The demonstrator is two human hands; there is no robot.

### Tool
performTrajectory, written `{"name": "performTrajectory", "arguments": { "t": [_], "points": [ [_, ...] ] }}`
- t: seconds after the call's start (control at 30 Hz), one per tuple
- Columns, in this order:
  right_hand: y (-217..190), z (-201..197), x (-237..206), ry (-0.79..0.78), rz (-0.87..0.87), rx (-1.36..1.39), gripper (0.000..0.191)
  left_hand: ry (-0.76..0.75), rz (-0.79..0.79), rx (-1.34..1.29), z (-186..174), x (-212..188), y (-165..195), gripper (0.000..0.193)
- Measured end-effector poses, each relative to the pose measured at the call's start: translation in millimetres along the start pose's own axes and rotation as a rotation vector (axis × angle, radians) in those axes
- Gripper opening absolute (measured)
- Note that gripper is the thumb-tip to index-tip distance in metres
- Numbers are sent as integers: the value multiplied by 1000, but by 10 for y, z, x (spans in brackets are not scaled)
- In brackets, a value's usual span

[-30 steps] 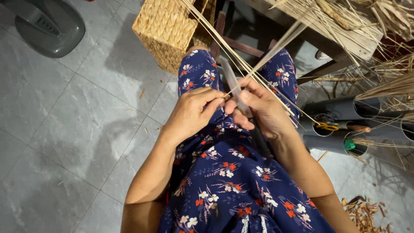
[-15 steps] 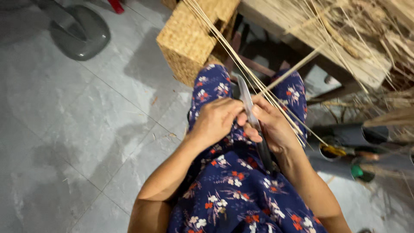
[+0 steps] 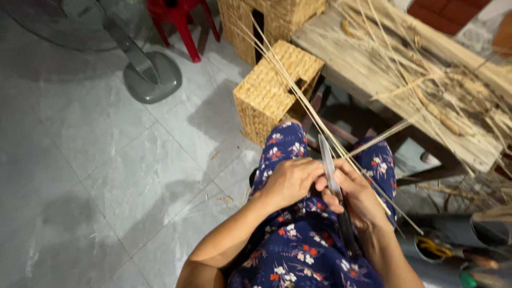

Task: The person sits and repeatedly shaves thin bamboo strips using a knife. They hold each strip with the left hand and draw the knife along its length with the right hand, then place the finished strip on a nearby table. The process is repeated for multiple strips.

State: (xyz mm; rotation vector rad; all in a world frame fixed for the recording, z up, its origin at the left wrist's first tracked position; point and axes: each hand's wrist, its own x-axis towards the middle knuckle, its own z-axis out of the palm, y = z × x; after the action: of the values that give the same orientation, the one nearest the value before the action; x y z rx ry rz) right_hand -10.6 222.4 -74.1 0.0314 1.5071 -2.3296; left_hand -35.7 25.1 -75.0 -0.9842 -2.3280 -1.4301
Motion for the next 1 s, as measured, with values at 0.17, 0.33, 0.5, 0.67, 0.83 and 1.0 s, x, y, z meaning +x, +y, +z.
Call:
{"name": "performTrajectory", "arguments": {
  "t": [0.17,0.33,0.5,0.67,0.83,1.0],
  "points": [
    [-41,-39,-39,-12,-33,20,31,-57,-22,-67,-72,3,-13,15],
    [-128,-124,-41,14,-91,-10,31,-122,-104,-56,-68,-16,-36,17],
    [23,2,7,41,12,-22,33,-47,5,-48,-23,-9,-49,16],
    [-9,-38,-21,13,-28,13,31,-129,-38,-47,-91,-4,-76,16],
    [-110,-123,-52,-16,-98,16,31,-180,-113,-53,-87,-3,-42,16],
    [13,43,-18,21,-3,-28,35,-110,-73,-45,-43,2,-1,15]
  ]
}}
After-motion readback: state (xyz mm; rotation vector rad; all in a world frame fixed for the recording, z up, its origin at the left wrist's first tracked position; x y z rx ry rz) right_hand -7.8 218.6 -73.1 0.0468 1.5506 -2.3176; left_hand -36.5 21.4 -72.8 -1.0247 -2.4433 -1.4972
